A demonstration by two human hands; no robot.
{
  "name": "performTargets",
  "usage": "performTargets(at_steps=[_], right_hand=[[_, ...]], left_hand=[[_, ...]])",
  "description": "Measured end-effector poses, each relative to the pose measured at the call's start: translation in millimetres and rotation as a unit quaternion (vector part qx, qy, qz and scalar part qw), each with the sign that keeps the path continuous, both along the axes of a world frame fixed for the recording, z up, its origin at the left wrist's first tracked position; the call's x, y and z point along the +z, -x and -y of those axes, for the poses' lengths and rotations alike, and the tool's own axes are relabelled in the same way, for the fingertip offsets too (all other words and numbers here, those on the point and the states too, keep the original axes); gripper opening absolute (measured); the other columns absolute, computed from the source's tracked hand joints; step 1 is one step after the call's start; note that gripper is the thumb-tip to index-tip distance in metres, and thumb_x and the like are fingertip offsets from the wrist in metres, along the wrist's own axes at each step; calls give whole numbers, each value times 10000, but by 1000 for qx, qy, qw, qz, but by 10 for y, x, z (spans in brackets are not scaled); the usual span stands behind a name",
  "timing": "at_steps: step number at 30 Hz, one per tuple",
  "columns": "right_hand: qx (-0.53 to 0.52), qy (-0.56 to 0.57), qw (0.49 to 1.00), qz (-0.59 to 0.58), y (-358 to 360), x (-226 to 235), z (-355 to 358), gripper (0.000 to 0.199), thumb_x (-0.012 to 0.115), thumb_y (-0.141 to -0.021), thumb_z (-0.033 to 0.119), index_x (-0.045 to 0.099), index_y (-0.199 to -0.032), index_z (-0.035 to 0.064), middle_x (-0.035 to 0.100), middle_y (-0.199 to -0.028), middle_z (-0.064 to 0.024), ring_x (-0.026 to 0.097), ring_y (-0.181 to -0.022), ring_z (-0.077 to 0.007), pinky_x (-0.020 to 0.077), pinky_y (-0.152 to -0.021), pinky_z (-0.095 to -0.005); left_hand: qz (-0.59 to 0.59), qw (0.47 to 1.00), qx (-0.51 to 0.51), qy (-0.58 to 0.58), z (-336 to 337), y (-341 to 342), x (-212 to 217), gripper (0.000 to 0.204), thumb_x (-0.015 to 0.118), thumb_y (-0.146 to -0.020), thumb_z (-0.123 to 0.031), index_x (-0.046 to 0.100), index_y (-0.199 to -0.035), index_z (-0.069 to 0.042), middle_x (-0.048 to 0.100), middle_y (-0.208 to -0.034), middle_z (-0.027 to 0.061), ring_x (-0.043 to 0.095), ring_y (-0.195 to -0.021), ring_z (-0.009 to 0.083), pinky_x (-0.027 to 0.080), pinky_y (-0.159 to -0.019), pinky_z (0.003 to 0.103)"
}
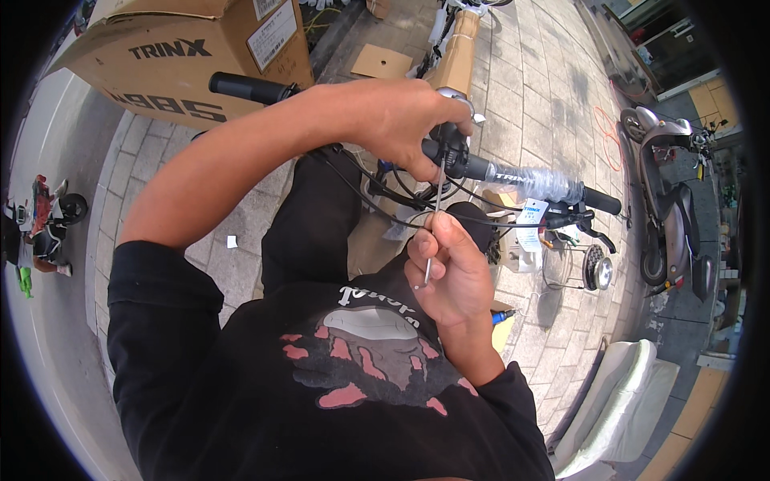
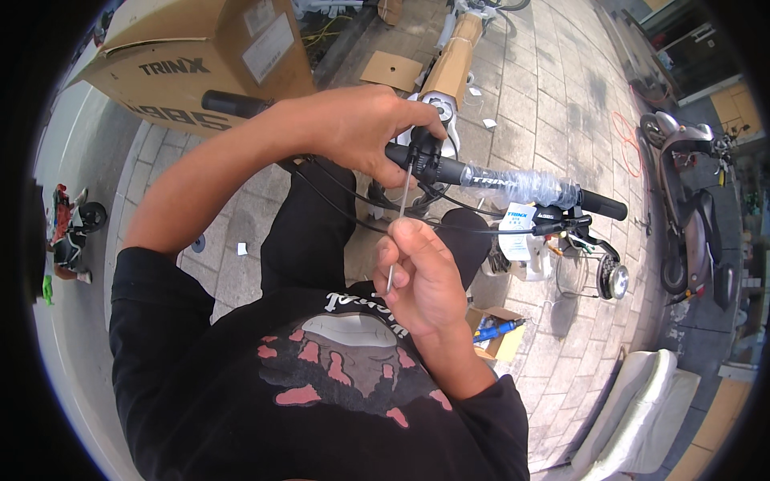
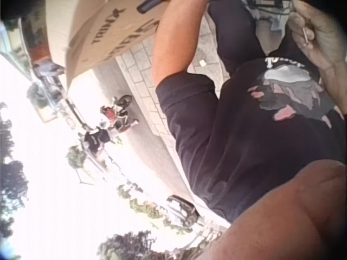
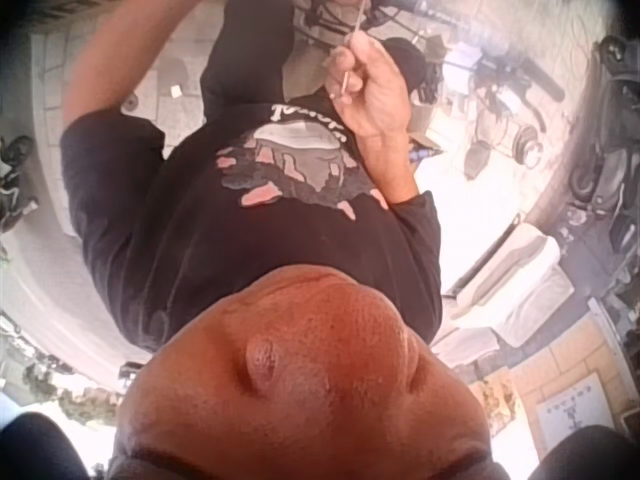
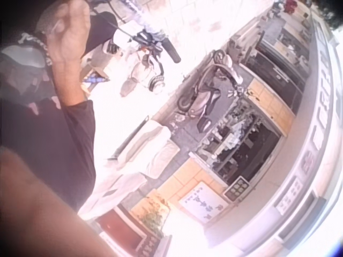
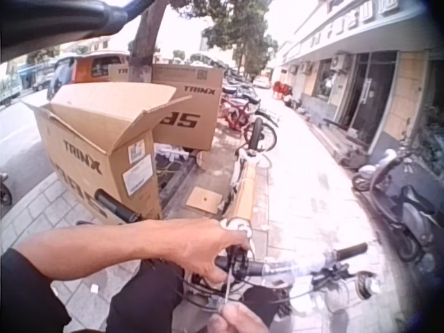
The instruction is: The person unpacks a bicycle handlebar from a cardboard box, removes protective wrapping, and uses an Allen key to tighten bolts on the handlebar stem. The person works on the sidewalk next to a street with passing vehicles.
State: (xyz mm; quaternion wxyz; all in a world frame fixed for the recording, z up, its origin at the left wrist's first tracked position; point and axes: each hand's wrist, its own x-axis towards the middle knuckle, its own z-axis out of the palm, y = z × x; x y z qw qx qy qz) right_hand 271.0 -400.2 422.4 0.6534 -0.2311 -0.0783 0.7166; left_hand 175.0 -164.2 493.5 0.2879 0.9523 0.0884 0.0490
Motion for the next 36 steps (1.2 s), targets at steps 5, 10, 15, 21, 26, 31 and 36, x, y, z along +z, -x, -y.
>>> performTargets(at_steps=[5, 10, 15, 21, 26, 31, 36], right_hand=[[-23, 28, 999, 7, 53, 36, 0, 249, 476, -1163, 258, 579, -1027, 77, 640, -864, -1, 472, -626, -56, 402, -501, -230], [-37, 47, 998, 17, 83, 67, 5, 262, 454, -1168, 258, 626, -1134, 63, 613, -835, 18, 458, -616, -53, 365, -491, -221], [-34, 54, 998, 26, 101, 120, -10, 290, 450, -1173, 282, 648, -1159, 70, 611, -814, 29, 451, -598, -51, 356, -492, -219], [-32, 27, 999, -13, 106, 83, -67, 282, 479, -1168, 291, 650, -1150, 67, 652, -833, 15, 476, -599, -49, 365, -499, -221], [-49, 45, 998, 3, 108, 92, -114, 295, 482, -1165, 287, 657, -1168, 50, 682, -860, -2, 471, -597, -53, 371, -499, -226], [-35, 17, 999, -38, 143, 67, -157, 317, 446, -1172, 280, 657, -1194, 44, 665, -853, -3, 468, -613, -62, 382, -500, -229], [-69, -7, 997, -46, 120, 99, -159, 321, 438, -1184, 294, 632, -1214, 41, 634, -819, -16, 485, -572, -60, 389, -460, -227]], left_hand=[[9, 1000, -4, 11, -11, -4, -31, 691, 905, -728, -290, 665, -1346, -94, 650, -727, 130, 701, -717, 313, 508, -659, 432], [32, 999, -12, 1, -16, -5, -63, 673, 892, -733, -256, 668, -1345, -92, 656, -712, 136, 696, -697, 310, 512, -654, 435], [19, 1000, -7, -5, 39, 1, 4, 670, 887, -736, -240, 667, -1350, -87, 647, -668, 133, 687, -658, 312, 516, -647, 430], [18, 1000, -10, -2, 6, -8, 19, 661, 895, -737, -250, 670, -1338, -91, 668, -715, 140, 693, -687, 311, 522, -662, 432], [6, 1000, -12, 15, -24, -45, 66, 655, 917, -744, -289, 676, -1321, -94, 679, -748, 139, 696, -705, 305, 520, -665, 429], [-25, 999, 3, 22, -86, -3, 56, 657, 927, -738, -313, 686, -1310, -98, 672, -725, 126, 693, -683, 309, 515, -647, 428], [42, 997, -61, 2, -97, -46, 39, 644, 902, -757, -311, 683, -1304, -49, 735, -825, 171, 736, -782, 344, 554, -715, 453]])
